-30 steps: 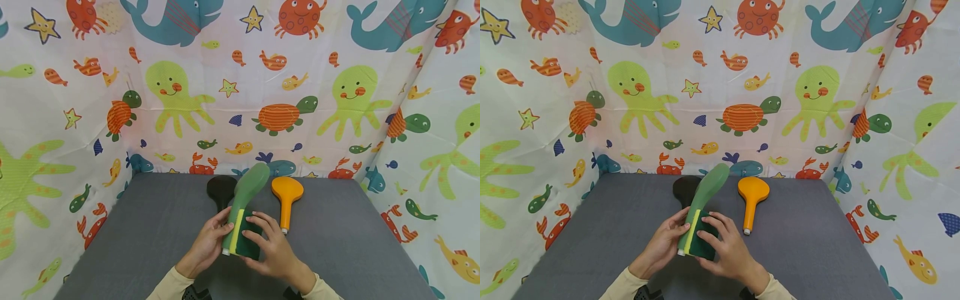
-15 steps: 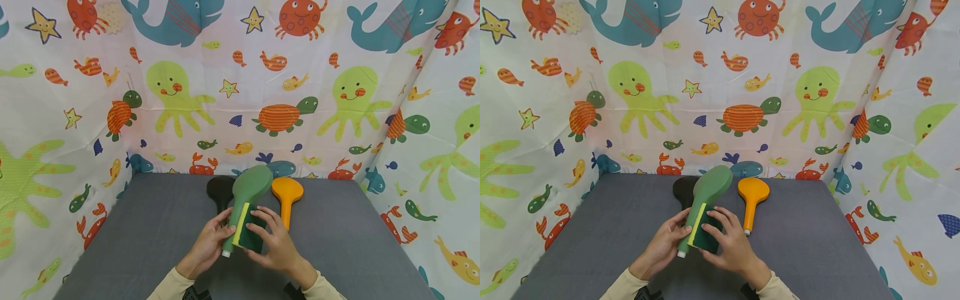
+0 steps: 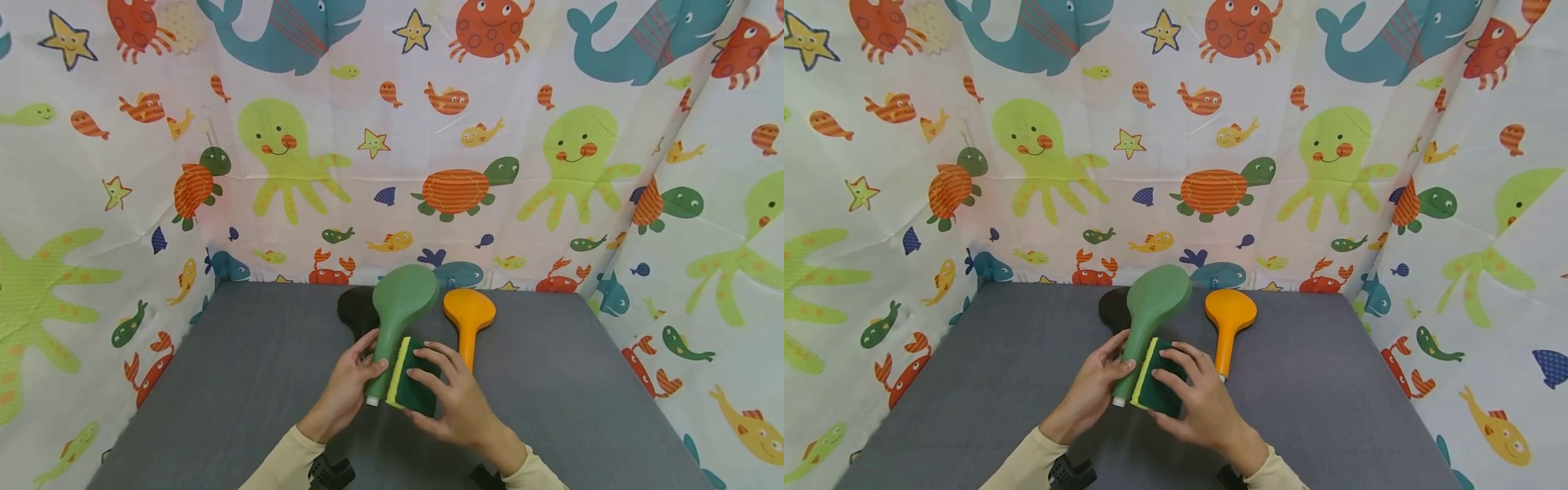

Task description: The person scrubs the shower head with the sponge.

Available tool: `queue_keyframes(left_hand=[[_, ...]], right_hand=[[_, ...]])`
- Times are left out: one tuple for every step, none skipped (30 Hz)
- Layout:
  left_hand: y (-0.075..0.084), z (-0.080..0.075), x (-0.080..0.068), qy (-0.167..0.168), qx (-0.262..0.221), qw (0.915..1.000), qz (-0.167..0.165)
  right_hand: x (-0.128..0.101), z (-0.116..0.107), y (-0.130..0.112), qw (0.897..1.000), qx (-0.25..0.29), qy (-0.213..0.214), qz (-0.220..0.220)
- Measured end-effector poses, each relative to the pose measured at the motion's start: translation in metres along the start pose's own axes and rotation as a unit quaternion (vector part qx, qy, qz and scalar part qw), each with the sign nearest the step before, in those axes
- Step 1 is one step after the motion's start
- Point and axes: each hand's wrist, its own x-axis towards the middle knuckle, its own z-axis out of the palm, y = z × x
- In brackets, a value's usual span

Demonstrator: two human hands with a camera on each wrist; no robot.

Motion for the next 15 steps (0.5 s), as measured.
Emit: queue_keyframes(left_hand=[[-0.001, 0.000, 0.002, 0.007, 0.004, 1.0000, 0.002], [-0.003, 0.000, 0.005, 0.013, 0.010, 0.9999, 0.004], [-0.005, -0.001, 0.007, 0.019, 0.016, 0.9997, 0.007], [-0.006, -0.001, 0.009, 0.026, 0.024, 0.9993, 0.009], [-0.008, -0.001, 0.012, 0.034, 0.029, 0.9990, 0.009], [-0.010, -0.001, 0.014, 0.041, 0.036, 0.9985, 0.010], [-0.012, -0.001, 0.017, 0.047, 0.041, 0.9980, 0.010], [-0.013, -0.001, 0.019, 0.053, 0.046, 0.9975, 0.010], [-0.015, -0.002, 0.022, 0.059, 0.050, 0.9969, 0.008], [-0.017, -0.001, 0.025, 0.064, 0.054, 0.9965, 0.006], [-0.018, -0.001, 0.027, 0.067, 0.056, 0.9961, 0.005], [-0.020, -0.001, 0.030, 0.071, 0.058, 0.9958, 0.003], [-0.021, 0.000, 0.033, 0.075, 0.060, 0.9954, 0.001], [-0.023, 0.000, 0.036, 0.078, 0.063, 0.9950, 0.000], [-0.024, 0.001, 0.039, 0.082, 0.064, 0.9946, -0.001]], right_hand=[[-0.001, -0.002, 0.002, 1.000, -0.002, -0.001, 0.003], [-0.002, -0.003, 0.004, 1.000, -0.003, -0.001, 0.008], [-0.003, -0.005, 0.006, 1.000, -0.003, 0.001, 0.012], [-0.004, -0.006, 0.008, 1.000, -0.006, 0.002, 0.016], [-0.005, -0.008, 0.011, 1.000, -0.007, 0.004, 0.019], [-0.006, -0.010, 0.014, 1.000, -0.010, 0.005, 0.024], [-0.007, -0.011, 0.016, 0.999, -0.014, 0.005, 0.029], [-0.008, -0.013, 0.019, 0.999, -0.018, 0.004, 0.035], [-0.010, -0.015, 0.021, 0.999, -0.023, 0.004, 0.040], [-0.012, -0.016, 0.024, 0.999, -0.027, 0.003, 0.046], [-0.013, -0.018, 0.026, 0.998, -0.031, 0.002, 0.051], [-0.015, -0.019, 0.028, 0.998, -0.036, 0.001, 0.057], [-0.017, -0.021, 0.030, 0.997, -0.041, 0.000, 0.063], [-0.019, -0.022, 0.032, 0.997, -0.045, -0.001, 0.067], [-0.020, -0.023, 0.034, 0.996, -0.048, -0.001, 0.070]])
